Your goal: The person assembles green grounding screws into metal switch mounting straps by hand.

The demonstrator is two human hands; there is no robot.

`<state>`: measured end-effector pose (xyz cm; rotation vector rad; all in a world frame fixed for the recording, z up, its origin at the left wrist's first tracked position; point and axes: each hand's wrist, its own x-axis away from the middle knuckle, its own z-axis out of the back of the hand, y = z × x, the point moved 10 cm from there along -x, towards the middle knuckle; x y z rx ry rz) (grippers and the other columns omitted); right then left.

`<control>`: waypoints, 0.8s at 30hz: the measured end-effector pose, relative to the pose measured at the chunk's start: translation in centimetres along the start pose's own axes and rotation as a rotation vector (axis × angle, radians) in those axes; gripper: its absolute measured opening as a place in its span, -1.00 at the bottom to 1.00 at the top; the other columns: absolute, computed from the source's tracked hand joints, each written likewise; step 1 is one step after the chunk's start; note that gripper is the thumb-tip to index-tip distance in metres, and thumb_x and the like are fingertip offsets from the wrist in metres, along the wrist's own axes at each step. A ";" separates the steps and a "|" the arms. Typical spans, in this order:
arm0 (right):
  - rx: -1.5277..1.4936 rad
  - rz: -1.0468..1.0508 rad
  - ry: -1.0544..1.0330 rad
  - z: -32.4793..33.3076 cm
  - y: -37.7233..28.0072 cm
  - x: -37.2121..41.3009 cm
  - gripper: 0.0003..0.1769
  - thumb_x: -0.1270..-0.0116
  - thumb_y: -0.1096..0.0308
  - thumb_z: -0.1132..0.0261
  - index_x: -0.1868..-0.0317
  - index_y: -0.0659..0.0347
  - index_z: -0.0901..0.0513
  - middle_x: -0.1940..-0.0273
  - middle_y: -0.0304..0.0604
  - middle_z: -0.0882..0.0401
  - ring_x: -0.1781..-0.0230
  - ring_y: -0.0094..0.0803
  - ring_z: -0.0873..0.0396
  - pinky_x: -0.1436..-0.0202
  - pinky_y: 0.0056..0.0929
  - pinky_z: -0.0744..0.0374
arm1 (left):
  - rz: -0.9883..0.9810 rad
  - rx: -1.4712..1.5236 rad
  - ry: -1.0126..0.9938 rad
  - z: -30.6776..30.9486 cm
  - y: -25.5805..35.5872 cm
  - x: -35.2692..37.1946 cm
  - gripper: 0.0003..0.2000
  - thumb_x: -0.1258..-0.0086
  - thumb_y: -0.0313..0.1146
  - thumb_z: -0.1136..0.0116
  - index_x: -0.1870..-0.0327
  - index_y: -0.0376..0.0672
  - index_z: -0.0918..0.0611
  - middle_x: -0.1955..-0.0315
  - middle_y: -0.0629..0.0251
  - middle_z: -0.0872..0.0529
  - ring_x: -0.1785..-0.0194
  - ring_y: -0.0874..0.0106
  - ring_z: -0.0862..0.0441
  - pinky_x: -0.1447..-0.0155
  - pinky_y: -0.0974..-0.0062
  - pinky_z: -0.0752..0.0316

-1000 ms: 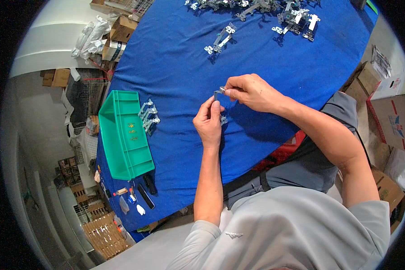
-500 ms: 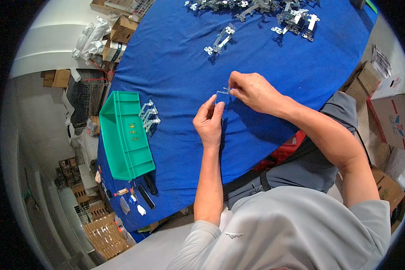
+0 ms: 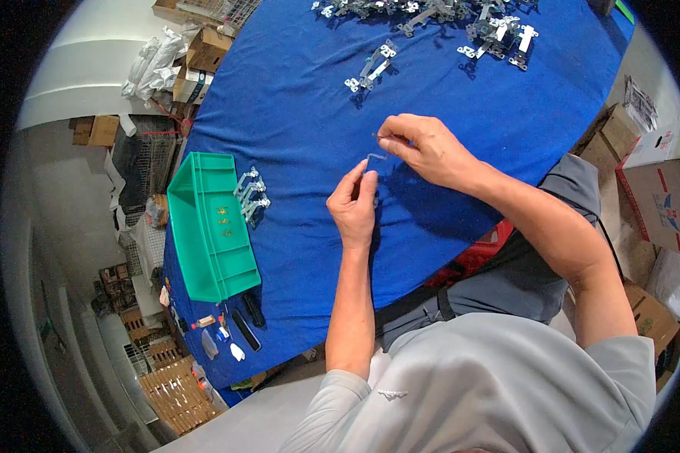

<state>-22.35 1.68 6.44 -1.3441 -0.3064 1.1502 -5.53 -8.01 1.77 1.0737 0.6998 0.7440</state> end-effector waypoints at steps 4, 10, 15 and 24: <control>-0.070 -0.171 -0.144 -1.0 1.3 0.1 -0.76 -0.50 0.29 -0.26 0.15 0.35 -0.66 0.40 0.03 -0.67 0.40 -0.17 -0.66 0.29 -0.20 -0.57 | -0.042 0.062 0.025 0.3 0.0 -0.2 -0.76 -0.56 -0.36 -0.25 -0.08 -0.32 -0.73 0.38 0.37 -0.76 0.41 0.69 -0.55 0.30 0.68 -0.44; -0.016 -0.155 -0.289 -2.8 1.5 0.7 -0.75 -0.54 0.31 -0.22 0.12 0.37 -0.65 0.42 0.06 -0.68 0.40 -0.19 -0.72 0.29 -0.21 -0.58 | -0.047 0.068 0.028 0.3 0.1 -0.2 -0.77 -0.57 -0.36 -0.24 -0.08 -0.31 -0.73 0.39 0.37 -0.76 0.40 0.69 -0.55 0.32 0.68 -0.43; -0.020 -0.138 -0.270 -2.6 1.3 0.7 -0.75 -0.52 0.30 -0.23 0.16 0.37 -0.66 0.43 0.09 -0.68 0.40 -0.12 -0.72 0.30 -0.18 -0.58 | -0.011 0.073 0.000 0.4 -0.3 -0.2 -0.75 -0.55 -0.40 -0.27 -0.12 -0.35 -0.72 0.34 0.34 -0.77 0.30 0.64 -0.65 0.20 0.67 -0.51; 0.249 -0.072 -0.208 -1.6 1.2 0.5 -0.80 -0.43 0.32 -0.30 0.19 0.33 -0.67 0.41 0.10 -0.68 0.33 0.04 -0.72 0.28 -0.12 -0.60 | -0.053 0.088 0.046 0.5 0.1 -0.1 -0.74 -0.41 -0.48 -0.41 -0.08 -0.30 -0.76 0.40 0.53 -0.66 0.40 0.74 -0.46 0.35 0.72 -0.35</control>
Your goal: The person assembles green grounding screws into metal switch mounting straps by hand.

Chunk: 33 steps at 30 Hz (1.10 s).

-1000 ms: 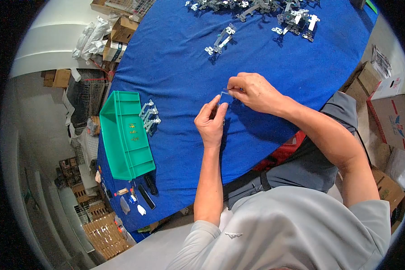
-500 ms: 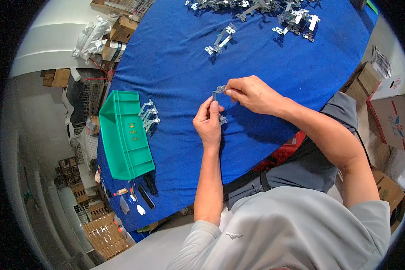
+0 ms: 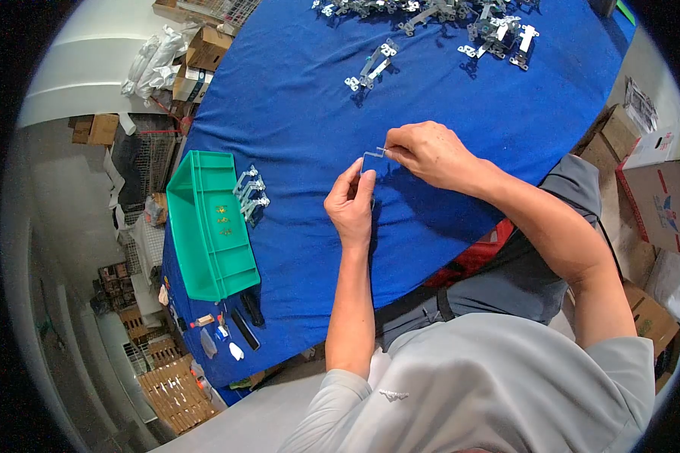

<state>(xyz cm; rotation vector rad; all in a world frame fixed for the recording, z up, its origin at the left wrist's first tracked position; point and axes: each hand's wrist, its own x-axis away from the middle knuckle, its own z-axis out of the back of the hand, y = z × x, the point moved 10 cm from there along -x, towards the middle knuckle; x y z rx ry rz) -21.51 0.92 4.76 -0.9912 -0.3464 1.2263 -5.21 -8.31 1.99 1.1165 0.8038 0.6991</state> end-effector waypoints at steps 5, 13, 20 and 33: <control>-0.119 -0.079 -0.028 -0.2 0.7 0.1 -0.84 -0.38 0.37 -0.34 0.17 0.32 -0.67 0.33 0.11 -0.71 0.30 0.03 -0.73 0.24 -0.11 -0.62 | -0.009 -0.060 -0.007 0.1 -0.2 0.0 -0.73 -0.36 -0.50 -0.45 -0.06 -0.30 -0.77 0.42 0.54 -0.64 0.40 0.73 -0.45 0.34 0.72 -0.35; -0.242 -0.025 -0.041 -0.6 0.7 -0.1 -0.82 -0.38 0.41 -0.32 0.09 0.34 -0.66 0.31 0.08 -0.72 0.32 -0.02 -0.73 0.20 -0.16 -0.65 | -0.038 -0.152 -0.035 -0.2 -0.2 0.0 -0.72 -0.30 -0.51 -0.48 -0.03 -0.29 -0.79 0.44 0.51 -0.60 0.40 0.70 -0.43 0.34 0.66 -0.32; -0.112 0.015 0.154 1.3 -0.1 -0.2 -0.82 -0.41 0.32 -0.30 0.14 0.27 -0.59 0.25 0.05 -0.65 0.19 0.09 -0.66 0.14 -0.03 -0.62 | -0.171 -0.237 -0.140 -1.2 2.2 0.0 -0.72 -0.30 -0.52 -0.47 -0.04 -0.26 -0.79 0.45 0.49 -0.58 0.42 0.67 -0.41 0.35 0.64 -0.30; 0.033 0.336 0.008 -0.3 -3.9 0.8 -0.88 -0.47 0.33 -0.22 0.16 0.20 -0.51 0.29 -0.02 -0.59 0.20 0.03 -0.65 0.20 -0.02 -0.62 | 0.095 0.214 0.034 0.8 -1.4 -0.7 -0.73 -0.50 -0.46 -0.30 -0.13 -0.38 -0.67 0.16 0.16 -0.78 0.39 0.54 -0.71 0.39 0.66 -0.55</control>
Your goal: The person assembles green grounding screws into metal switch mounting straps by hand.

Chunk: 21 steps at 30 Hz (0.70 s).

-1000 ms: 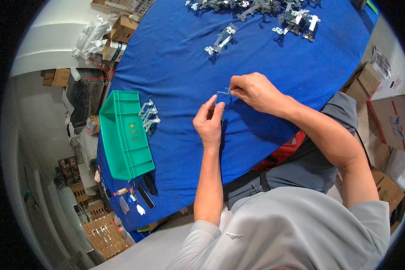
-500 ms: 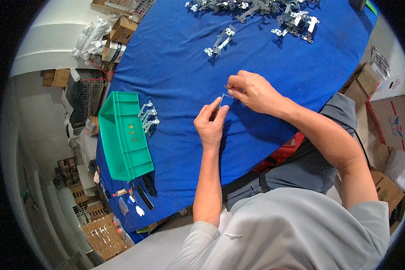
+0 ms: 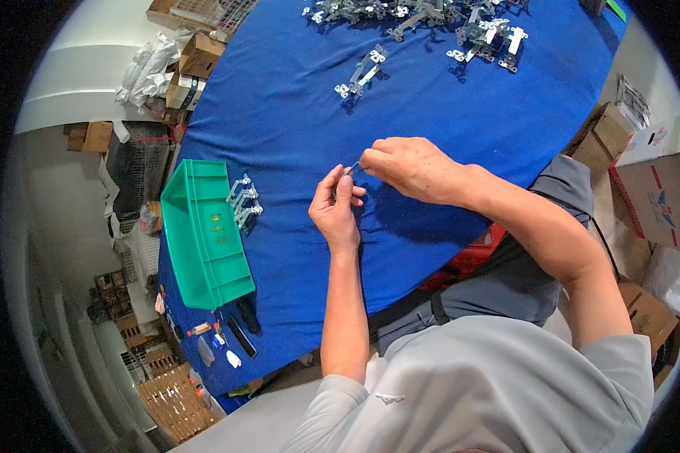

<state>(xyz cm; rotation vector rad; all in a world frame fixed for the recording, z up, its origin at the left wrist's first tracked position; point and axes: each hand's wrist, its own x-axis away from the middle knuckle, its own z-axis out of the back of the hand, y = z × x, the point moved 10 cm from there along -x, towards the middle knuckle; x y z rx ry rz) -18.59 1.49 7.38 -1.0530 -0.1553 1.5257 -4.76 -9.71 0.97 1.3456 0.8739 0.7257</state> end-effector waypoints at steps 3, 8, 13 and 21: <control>0.010 0.036 -0.012 -0.8 0.1 0.3 -0.89 -0.46 0.35 -0.22 0.14 0.21 -0.51 0.28 0.00 -0.58 0.21 0.04 -0.65 0.19 -0.01 -0.62 | 0.008 0.029 -0.002 0.2 -0.1 -0.1 -0.76 -0.49 -0.47 -0.30 -0.08 -0.35 -0.62 0.16 0.10 -0.79 0.40 0.48 -0.74 0.42 0.66 -0.56; 0.011 -0.051 -0.035 -1.4 0.9 0.6 -0.87 -0.45 0.38 -0.26 0.09 0.23 -0.56 0.27 0.00 -0.61 0.22 0.03 -0.65 0.18 -0.13 -0.61 | 0.022 0.132 -0.060 -0.5 0.8 0.0 -0.66 -0.45 -0.52 -0.31 -0.17 -0.33 -0.51 0.13 0.05 -0.77 0.26 0.41 -0.77 0.24 0.55 -0.68; -0.357 -0.350 -0.029 -2.5 3.1 1.1 -0.85 -0.47 0.40 -0.26 0.11 0.32 -0.58 0.37 0.00 -0.68 0.37 -0.19 -0.72 0.32 -0.22 -0.62 | 0.019 0.239 -0.070 -0.1 0.5 -0.2 -0.66 -0.50 -0.51 -0.24 -0.22 -0.33 -0.48 0.09 0.01 -0.77 0.14 0.36 -0.79 0.06 0.46 -0.72; -0.395 -0.336 -0.136 -4.7 1.6 1.8 -0.83 -0.48 0.38 -0.28 0.15 0.36 -0.58 0.43 0.05 -0.66 0.43 -0.19 -0.72 0.35 -0.18 -0.59 | -0.060 0.108 -0.116 -0.3 0.1 0.0 -0.85 -0.55 -0.50 -0.20 -0.03 -0.32 -0.69 0.07 0.16 -0.79 0.09 0.40 -0.77 -0.08 0.44 -0.67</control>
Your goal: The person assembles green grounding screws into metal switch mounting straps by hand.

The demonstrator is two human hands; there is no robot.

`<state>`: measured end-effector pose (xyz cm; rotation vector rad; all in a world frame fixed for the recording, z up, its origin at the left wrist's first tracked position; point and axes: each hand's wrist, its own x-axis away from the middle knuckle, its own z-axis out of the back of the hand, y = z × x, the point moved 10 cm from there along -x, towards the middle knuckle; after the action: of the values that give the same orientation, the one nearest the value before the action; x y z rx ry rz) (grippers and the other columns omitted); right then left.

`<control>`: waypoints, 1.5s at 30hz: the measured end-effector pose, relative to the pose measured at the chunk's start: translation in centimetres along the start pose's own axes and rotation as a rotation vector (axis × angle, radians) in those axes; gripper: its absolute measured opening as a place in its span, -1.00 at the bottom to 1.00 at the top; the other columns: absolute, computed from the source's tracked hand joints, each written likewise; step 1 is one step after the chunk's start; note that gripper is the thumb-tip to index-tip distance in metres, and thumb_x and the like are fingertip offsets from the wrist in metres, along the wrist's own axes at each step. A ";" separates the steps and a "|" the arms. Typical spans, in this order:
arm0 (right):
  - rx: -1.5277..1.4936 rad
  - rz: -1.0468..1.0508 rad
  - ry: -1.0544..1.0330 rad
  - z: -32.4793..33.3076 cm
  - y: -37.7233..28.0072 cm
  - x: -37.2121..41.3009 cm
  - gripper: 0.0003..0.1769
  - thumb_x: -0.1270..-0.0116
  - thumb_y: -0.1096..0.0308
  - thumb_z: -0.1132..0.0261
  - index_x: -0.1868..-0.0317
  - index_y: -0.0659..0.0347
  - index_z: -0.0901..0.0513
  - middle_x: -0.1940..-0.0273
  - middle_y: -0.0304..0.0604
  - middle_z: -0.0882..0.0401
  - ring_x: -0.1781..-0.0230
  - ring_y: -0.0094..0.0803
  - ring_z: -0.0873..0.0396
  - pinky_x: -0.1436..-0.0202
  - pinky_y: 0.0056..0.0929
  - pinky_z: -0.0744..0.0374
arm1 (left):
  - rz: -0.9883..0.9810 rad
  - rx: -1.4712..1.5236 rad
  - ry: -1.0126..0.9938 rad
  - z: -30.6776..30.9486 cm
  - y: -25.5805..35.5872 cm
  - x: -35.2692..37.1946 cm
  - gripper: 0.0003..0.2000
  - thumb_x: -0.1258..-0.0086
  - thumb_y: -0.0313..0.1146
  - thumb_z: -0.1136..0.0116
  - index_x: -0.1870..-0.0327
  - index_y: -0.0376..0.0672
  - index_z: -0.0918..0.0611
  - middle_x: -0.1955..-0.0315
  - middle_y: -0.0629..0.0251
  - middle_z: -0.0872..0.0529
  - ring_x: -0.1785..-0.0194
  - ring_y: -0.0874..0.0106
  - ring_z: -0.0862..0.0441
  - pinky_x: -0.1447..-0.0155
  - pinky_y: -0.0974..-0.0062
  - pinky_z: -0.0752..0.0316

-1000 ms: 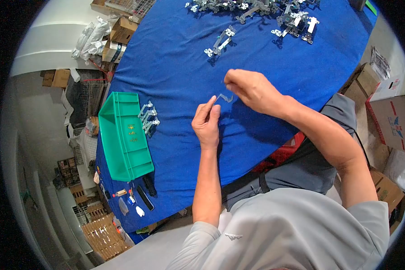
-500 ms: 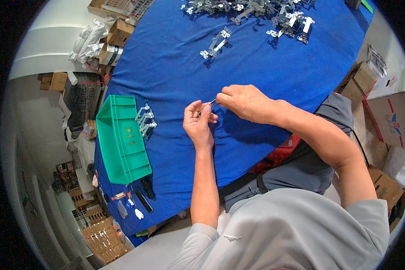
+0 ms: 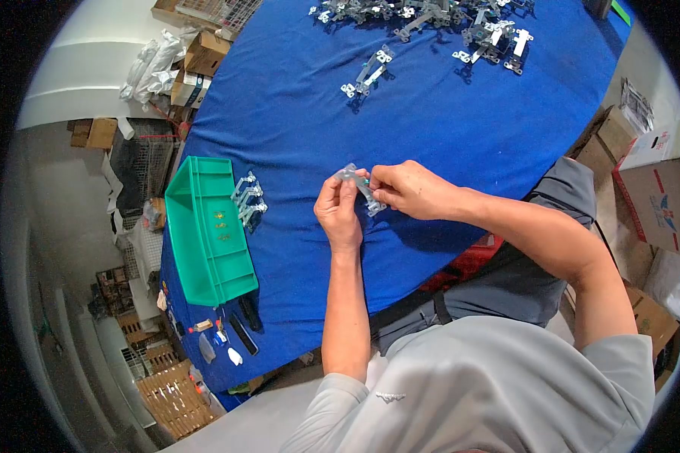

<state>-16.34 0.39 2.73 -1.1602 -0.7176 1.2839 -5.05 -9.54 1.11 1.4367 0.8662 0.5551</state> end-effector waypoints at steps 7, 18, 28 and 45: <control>0.140 0.040 0.021 0.5 -0.1 -0.2 -0.81 -0.37 0.33 -0.26 0.19 0.30 -0.66 0.35 0.20 -0.70 0.26 0.19 -0.70 0.19 0.07 -0.61 | 0.058 -0.052 0.024 0.0 -0.2 0.2 -0.83 -0.54 -0.49 -0.22 -0.06 -0.30 -0.69 0.19 0.17 -0.81 0.20 0.51 -0.74 0.10 0.54 -0.65; 0.058 0.005 0.126 4.0 -0.6 -0.7 -0.79 -0.45 0.32 -0.29 0.15 0.34 -0.62 0.44 0.09 -0.64 0.41 -0.02 -0.67 0.30 -0.14 -0.55 | 0.032 -0.085 0.092 0.1 -0.1 0.2 -0.76 -0.55 -0.42 -0.24 -0.13 -0.32 -0.71 0.24 0.20 -0.81 0.36 0.55 -0.68 0.26 0.59 -0.62; 0.168 -0.085 0.115 4.8 -0.3 -0.8 -0.79 -0.40 0.29 -0.26 0.22 0.27 -0.69 0.33 0.15 -0.72 0.22 0.16 -0.71 0.14 0.08 -0.61 | -0.005 -0.131 0.048 0.0 0.4 0.4 -0.77 -0.54 -0.52 -0.21 -0.14 -0.33 -0.72 0.19 0.25 -0.80 0.30 0.61 -0.63 0.19 0.63 -0.56; -0.300 -0.318 0.023 3.0 3.3 -0.8 -0.85 -0.50 0.43 -0.23 0.10 0.35 -0.66 0.32 -0.18 -0.68 0.34 -0.50 -0.64 0.23 -0.45 -0.69 | -0.117 -0.285 -0.011 -1.2 1.8 0.5 -0.80 -0.53 -0.46 -0.24 -0.07 -0.29 -0.74 0.18 0.32 -0.74 0.38 0.65 -0.50 0.32 0.66 -0.44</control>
<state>-20.42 -0.03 0.72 -1.2373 -1.0576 0.9149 -5.35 -8.24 2.83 1.1222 0.8212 0.5573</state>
